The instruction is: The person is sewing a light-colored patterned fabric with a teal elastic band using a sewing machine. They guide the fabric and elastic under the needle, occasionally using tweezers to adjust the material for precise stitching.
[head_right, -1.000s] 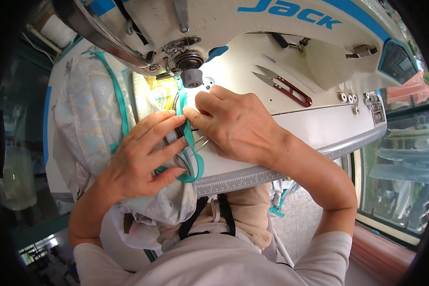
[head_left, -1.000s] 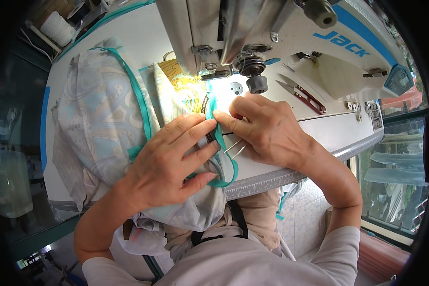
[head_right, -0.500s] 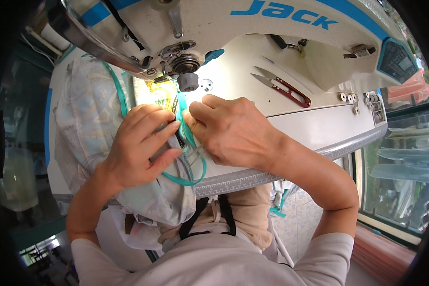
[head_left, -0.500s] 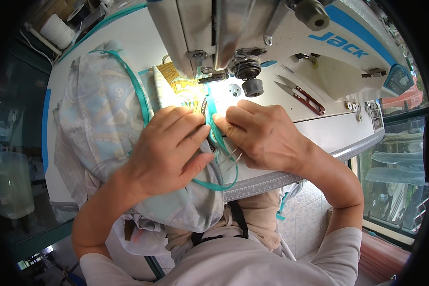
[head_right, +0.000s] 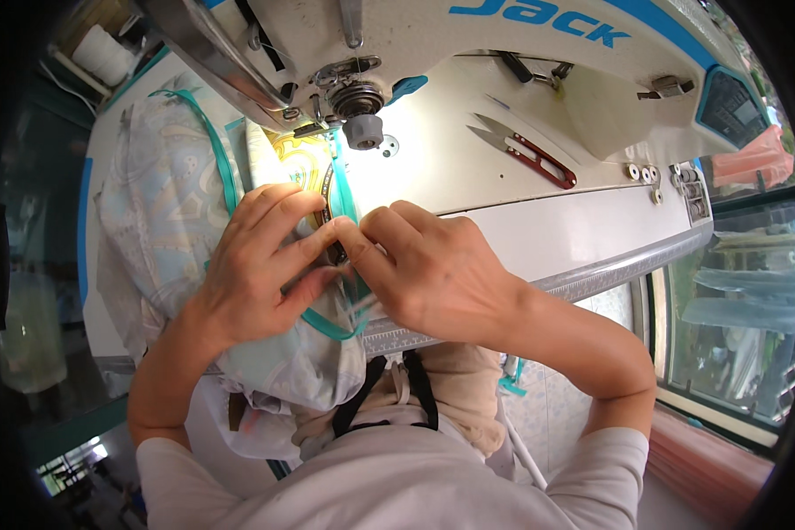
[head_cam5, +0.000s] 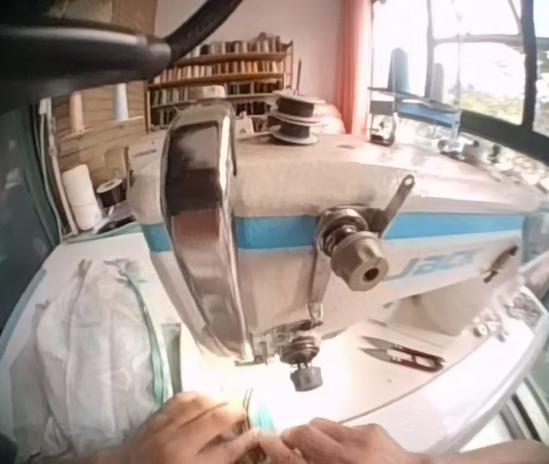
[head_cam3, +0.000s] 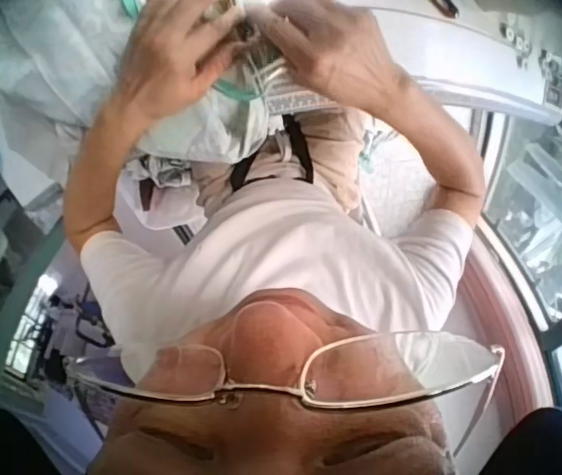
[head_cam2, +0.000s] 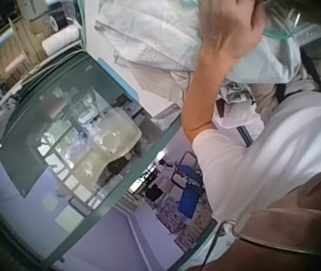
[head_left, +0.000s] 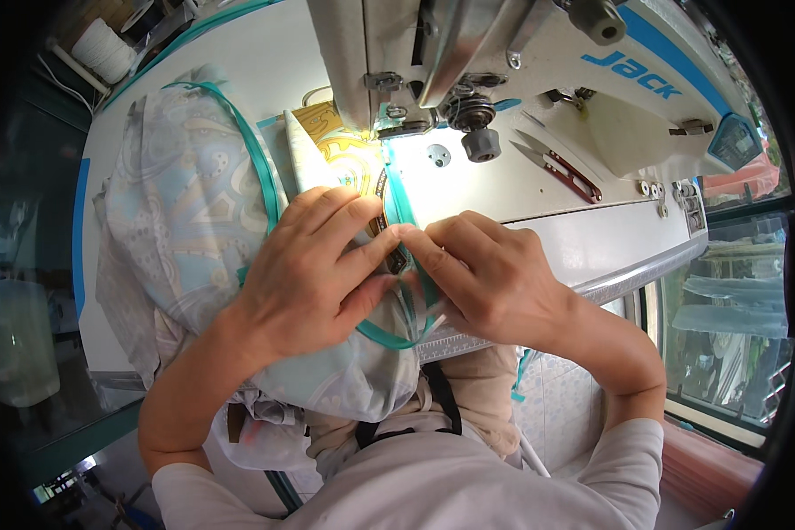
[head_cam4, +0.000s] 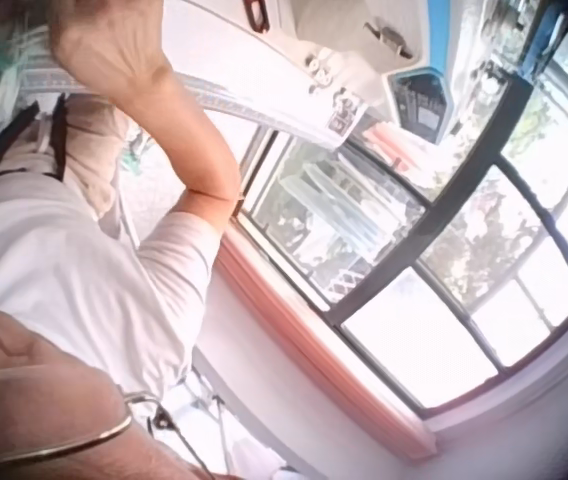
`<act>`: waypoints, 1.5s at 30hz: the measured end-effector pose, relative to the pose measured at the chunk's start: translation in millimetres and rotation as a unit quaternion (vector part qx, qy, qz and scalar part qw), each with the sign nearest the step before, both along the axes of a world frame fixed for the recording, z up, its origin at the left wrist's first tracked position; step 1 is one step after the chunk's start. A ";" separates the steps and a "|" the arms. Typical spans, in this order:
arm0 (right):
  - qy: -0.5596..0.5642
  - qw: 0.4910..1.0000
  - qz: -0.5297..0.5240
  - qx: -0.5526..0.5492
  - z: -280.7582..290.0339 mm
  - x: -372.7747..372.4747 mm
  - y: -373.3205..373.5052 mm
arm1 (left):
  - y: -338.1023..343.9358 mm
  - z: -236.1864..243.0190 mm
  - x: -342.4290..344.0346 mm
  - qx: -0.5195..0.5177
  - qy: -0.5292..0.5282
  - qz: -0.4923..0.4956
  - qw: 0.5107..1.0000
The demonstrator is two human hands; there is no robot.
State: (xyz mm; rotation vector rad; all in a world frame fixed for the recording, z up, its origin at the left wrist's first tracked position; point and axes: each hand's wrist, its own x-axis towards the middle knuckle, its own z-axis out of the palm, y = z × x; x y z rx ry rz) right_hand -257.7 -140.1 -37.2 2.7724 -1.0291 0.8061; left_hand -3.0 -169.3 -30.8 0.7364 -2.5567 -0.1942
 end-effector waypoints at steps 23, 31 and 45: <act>-0.087 0.996 -0.021 -0.016 -16.0 9.1 -10.7 | 0.8 2.6 0.4 0.027 -0.019 -0.010 0.999; -0.055 0.998 -0.030 0.006 -4.8 3.4 -11.1 | 0.2 3.9 0.6 0.037 -0.016 -0.008 0.999; 0.048 0.998 0.003 0.030 5.7 -13.1 -37.7 | -1.0 2.3 -1.0 0.021 0.005 -0.017 1.000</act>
